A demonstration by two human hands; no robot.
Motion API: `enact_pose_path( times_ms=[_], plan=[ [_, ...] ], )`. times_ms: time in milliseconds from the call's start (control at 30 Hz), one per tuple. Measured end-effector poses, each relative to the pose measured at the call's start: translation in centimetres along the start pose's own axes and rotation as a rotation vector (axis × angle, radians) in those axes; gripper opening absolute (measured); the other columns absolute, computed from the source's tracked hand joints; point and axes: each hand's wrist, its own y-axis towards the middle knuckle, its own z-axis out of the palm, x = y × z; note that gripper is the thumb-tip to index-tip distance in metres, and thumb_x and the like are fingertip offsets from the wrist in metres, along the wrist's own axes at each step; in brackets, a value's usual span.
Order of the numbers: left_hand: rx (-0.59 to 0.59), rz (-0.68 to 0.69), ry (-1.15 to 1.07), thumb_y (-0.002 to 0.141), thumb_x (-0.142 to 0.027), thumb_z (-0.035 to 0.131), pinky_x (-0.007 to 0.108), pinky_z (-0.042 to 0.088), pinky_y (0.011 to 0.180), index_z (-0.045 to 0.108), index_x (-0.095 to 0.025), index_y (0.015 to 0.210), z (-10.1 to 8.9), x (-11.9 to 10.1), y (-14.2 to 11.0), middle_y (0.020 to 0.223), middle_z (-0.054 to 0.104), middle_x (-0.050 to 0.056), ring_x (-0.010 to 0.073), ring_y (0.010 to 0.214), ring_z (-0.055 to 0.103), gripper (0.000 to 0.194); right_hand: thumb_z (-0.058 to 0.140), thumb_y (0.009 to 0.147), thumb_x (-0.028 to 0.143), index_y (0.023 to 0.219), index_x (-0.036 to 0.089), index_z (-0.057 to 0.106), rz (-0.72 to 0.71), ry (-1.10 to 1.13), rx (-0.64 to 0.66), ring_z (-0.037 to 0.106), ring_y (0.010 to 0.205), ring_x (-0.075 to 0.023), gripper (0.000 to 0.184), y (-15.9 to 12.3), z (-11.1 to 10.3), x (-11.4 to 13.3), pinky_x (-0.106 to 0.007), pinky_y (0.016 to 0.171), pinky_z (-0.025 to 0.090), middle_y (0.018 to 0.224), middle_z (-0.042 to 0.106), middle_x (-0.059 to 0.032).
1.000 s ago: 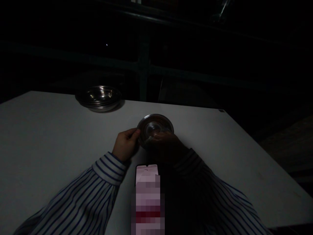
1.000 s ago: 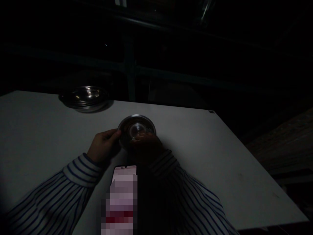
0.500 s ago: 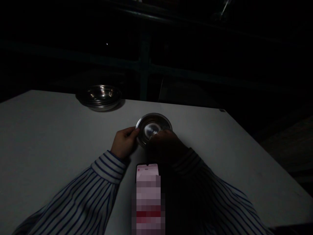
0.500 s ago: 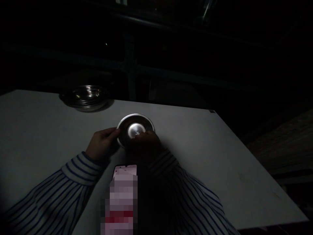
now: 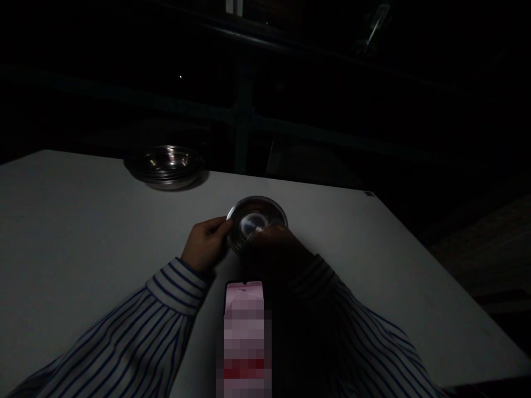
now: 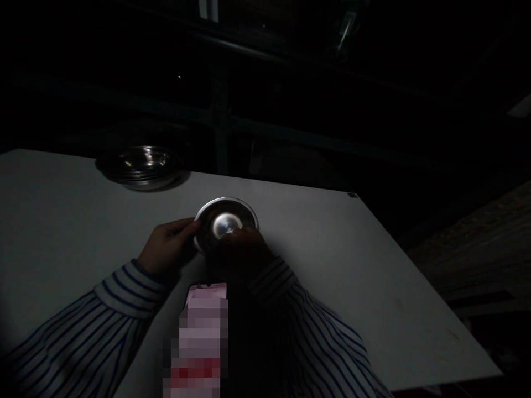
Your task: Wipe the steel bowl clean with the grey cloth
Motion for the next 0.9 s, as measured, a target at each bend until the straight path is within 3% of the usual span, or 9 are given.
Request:
enact_pose_path(
  times_ms=[267, 633, 767, 900],
  plan=[
    [-0.013, 0.037, -0.026, 0.071, -0.033, 0.056, 0.029, 0.049, 0.070, 0.071, -0.014, 0.084, 0.2, 0.2, 0.1, 0.076, 0.071, 0.005, 0.0210, 0.077, 0.063, 0.027, 0.053, 0.077, 0.034, 0.091, 0.017, 0.061, 0.013, 0.003, 0.017, 0.057, 0.079, -0.0207, 0.024, 0.6, 0.3, 0.4, -0.034, 0.067, 0.040, 0.090, 0.064, -0.0072],
    [-0.045, -0.022, -0.044, 0.070, -0.031, 0.058, 0.028, 0.049, 0.067, 0.070, -0.013, 0.083, -0.1, 0.5, 0.4, 0.074, 0.071, 0.005, 0.0210, 0.075, 0.063, 0.025, 0.055, 0.076, 0.029, 0.085, 0.017, 0.063, -0.018, -0.013, -0.003, 0.057, 0.076, -0.0191, 0.018, -0.1, 0.5, -0.3, -0.034, 0.070, 0.037, 0.082, 0.064, -0.0056],
    [-0.027, 0.005, -0.029, 0.071, -0.039, 0.056, 0.030, 0.048, 0.072, 0.067, -0.012, 0.088, 0.3, 1.0, 0.4, 0.085, 0.070, 0.009, 0.0218, 0.082, 0.063, 0.034, 0.054, 0.076, 0.033, 0.083, 0.017, 0.065, -0.010, 0.027, -0.006, 0.058, 0.071, -0.0179, 0.021, 0.0, 0.1, -0.2, -0.031, 0.064, 0.038, 0.078, 0.065, -0.0055],
    [-0.018, -0.028, 0.007, 0.068, -0.046, 0.058, 0.031, 0.048, 0.066, 0.062, -0.010, 0.093, 0.5, 1.3, 0.2, 0.079, 0.069, 0.009, 0.0207, 0.073, 0.062, 0.044, 0.053, 0.077, 0.034, 0.090, 0.018, 0.066, 0.005, 0.059, 0.003, 0.059, 0.070, -0.0178, 0.024, 0.1, -0.2, 0.1, -0.030, 0.061, 0.040, 0.080, 0.066, -0.0062]
  ],
)
